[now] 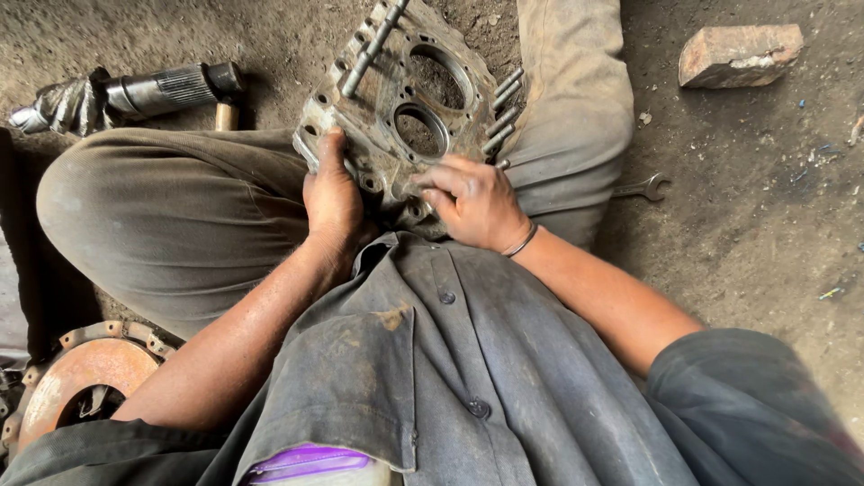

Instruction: The person sits on the ground and uses a chisel and hammer to chip away material from a metal engine component. They then use a small metal file to smooth the edges of the component.

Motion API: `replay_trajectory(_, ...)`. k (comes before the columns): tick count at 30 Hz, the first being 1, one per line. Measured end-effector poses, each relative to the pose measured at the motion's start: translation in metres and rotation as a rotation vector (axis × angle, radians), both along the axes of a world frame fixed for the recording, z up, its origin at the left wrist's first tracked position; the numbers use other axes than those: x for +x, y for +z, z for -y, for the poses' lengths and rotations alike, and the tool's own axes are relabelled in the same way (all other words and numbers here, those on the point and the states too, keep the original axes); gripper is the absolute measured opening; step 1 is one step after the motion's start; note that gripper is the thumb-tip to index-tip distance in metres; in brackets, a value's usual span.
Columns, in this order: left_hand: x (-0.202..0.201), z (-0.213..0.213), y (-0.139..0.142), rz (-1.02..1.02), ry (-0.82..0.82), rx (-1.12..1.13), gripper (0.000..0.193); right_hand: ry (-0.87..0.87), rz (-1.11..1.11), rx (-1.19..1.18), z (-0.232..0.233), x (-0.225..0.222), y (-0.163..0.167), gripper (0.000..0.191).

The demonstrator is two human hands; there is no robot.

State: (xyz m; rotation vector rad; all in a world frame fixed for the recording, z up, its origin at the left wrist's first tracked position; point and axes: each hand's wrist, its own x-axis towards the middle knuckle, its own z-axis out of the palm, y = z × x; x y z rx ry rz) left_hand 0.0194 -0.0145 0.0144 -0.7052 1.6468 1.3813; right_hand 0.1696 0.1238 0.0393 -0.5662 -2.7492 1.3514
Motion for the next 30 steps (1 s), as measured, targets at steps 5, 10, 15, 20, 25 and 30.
replay_trajectory(5, 0.003, 0.001, -0.002, -0.033, -0.01, 0.058, 0.077, -0.09, 0.011, 0.048, 0.001, 0.0, -0.003, 0.012)
replay_trajectory(10, 0.003, 0.0, 0.001, 0.003, 0.03, 0.097, 0.075, 0.01, -0.071, -0.01, 0.0, -0.003, -0.001, 0.011)
replay_trajectory(15, 0.002, -0.002, 0.004, 0.05, 0.079, 0.071, 0.075, 0.0, -0.014, -0.01, 0.002, -0.002, 0.006, 0.014)
replay_trajectory(20, 0.004, -0.001, 0.001, 0.035, 0.053, 0.075, 0.078, -0.11, -0.027, 0.035, 0.0, -0.007, 0.005, 0.01)
replay_trajectory(25, 0.005, 0.002, -0.004, -0.015, 0.015, 0.042, 0.078, -0.097, -0.002, 0.056, -0.002, -0.008, 0.005, 0.01)
replay_trajectory(30, 0.006, 0.003, -0.008, -0.013, 0.035, 0.069, 0.076, -0.116, 0.042, -0.098, -0.001, -0.01, 0.007, 0.011)
